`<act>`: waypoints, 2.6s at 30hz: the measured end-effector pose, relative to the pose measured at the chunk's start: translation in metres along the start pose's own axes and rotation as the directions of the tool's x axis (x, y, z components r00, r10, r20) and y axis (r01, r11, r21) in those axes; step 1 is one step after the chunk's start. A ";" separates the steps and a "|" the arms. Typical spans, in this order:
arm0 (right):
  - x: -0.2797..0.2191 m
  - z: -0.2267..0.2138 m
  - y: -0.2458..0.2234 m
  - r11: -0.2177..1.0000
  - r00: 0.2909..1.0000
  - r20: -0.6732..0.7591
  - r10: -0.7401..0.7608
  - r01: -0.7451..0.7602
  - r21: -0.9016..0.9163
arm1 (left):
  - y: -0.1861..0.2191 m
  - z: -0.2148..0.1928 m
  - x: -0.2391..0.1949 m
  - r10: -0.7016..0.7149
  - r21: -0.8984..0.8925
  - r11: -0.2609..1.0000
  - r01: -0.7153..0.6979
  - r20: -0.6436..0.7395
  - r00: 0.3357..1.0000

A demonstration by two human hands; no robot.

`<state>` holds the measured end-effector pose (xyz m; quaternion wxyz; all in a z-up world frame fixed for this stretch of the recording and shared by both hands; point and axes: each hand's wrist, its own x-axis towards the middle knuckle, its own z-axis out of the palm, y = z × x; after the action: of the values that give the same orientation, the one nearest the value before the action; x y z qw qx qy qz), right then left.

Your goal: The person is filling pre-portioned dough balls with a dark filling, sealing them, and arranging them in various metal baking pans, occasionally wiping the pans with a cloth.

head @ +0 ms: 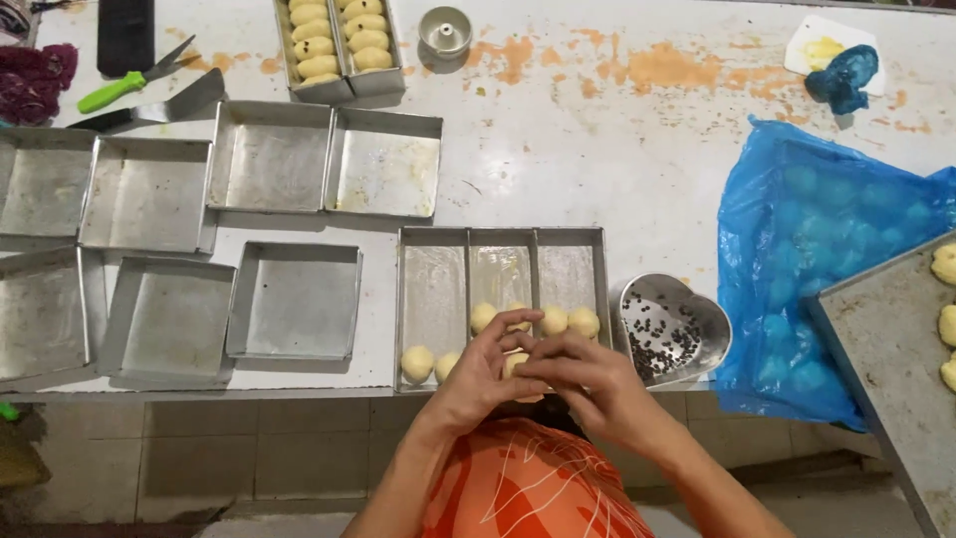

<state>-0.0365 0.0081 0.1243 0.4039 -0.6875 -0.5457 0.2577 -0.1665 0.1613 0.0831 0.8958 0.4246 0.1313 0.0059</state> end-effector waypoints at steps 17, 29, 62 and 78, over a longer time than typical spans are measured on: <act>-0.023 0.049 0.023 0.990 0.982 -0.186 0.034 -0.058 -0.129 | -0.016 -0.014 -0.012 -0.021 -0.263 0.964 -0.038 -0.218 0.976; -0.035 0.024 -0.007 0.993 0.963 -0.241 0.117 -0.117 0.017 | -0.034 0.003 -0.022 -0.027 -0.010 1.000 0.027 -0.028 0.999; -0.132 0.003 -0.006 0.974 0.932 -0.318 0.170 -0.110 0.198 | -0.111 0.100 -0.052 0.262 -0.088 0.952 -0.292 -0.254 0.931; -0.135 0.001 0.062 0.803 0.838 -0.295 0.458 -0.248 0.542 | -0.090 -0.095 -0.019 0.498 0.836 0.528 0.152 -0.449 0.742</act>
<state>-0.0405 -0.1258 0.0597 0.6113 -0.6941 -0.2245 0.3069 -0.2171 0.1741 -0.0384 0.4732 0.7780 0.3697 0.1845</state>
